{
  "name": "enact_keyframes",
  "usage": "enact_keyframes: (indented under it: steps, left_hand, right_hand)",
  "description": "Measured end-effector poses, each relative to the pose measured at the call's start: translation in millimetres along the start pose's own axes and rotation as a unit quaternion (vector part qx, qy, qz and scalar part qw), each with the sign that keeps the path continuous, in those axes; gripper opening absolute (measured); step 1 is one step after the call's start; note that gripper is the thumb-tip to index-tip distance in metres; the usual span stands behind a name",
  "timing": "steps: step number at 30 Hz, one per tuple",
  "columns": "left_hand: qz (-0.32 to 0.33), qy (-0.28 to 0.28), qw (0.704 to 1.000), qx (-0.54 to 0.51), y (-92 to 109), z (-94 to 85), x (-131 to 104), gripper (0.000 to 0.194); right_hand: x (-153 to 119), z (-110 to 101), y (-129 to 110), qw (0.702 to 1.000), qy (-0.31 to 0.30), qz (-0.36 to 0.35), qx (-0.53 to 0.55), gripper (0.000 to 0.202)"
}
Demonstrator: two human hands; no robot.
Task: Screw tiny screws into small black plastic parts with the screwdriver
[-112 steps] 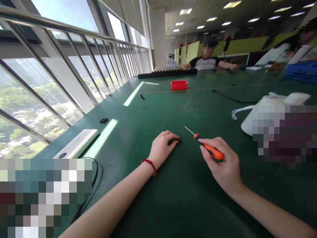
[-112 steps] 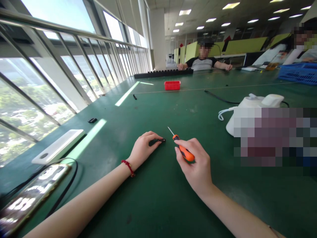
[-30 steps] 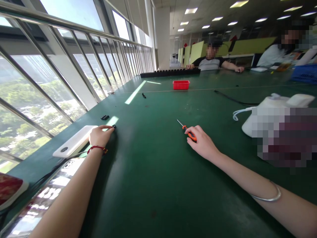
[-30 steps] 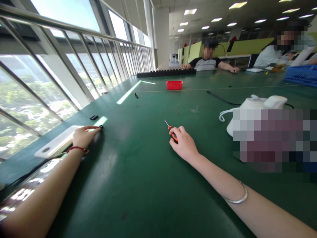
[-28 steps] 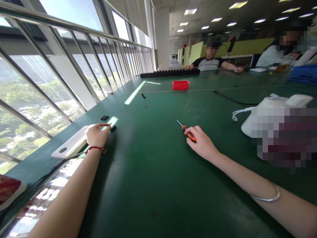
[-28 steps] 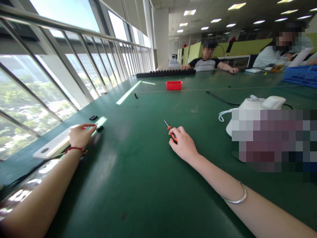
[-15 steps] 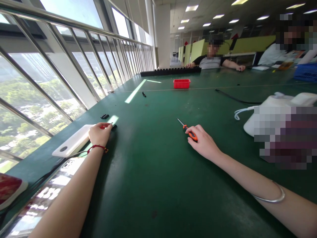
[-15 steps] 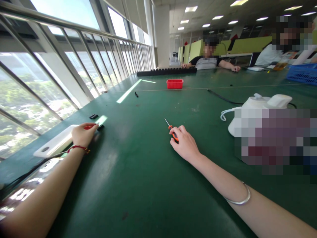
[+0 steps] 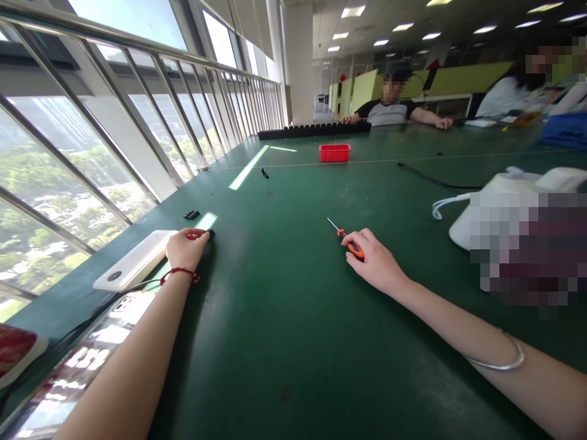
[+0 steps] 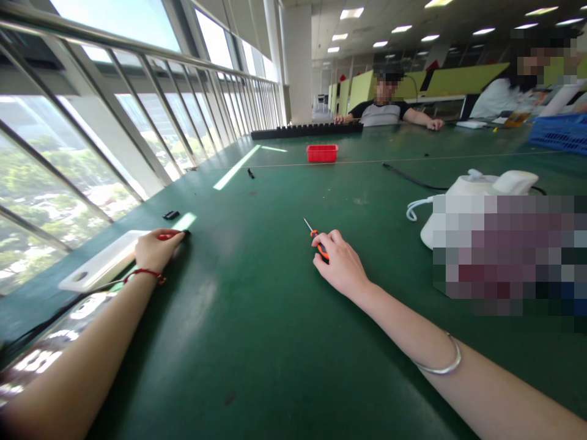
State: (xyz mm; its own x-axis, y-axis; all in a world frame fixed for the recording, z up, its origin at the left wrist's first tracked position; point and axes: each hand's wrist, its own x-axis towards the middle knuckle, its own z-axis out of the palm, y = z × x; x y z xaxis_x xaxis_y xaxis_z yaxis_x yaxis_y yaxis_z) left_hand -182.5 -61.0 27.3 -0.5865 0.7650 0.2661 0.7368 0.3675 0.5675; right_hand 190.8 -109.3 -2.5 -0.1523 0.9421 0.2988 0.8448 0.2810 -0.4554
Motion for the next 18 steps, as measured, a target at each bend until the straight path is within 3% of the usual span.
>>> enact_keyframes:
  steps: [13, 18]
  left_hand:
    - [0.005, 0.009, 1.000, 0.009, -1.4, 2.0, 0.1, 0.026]
    - [0.016, 0.005, 1.000, 0.019, -3.3, 3.0, 2.4, 0.027]
  right_hand:
    - [-0.6, 0.9, 1.0, 1.000, 0.019, -0.011, 0.001, 0.019]
    - [-1.3, -1.7, -1.1, 0.997, 0.022, -0.006, 0.068, 0.020]
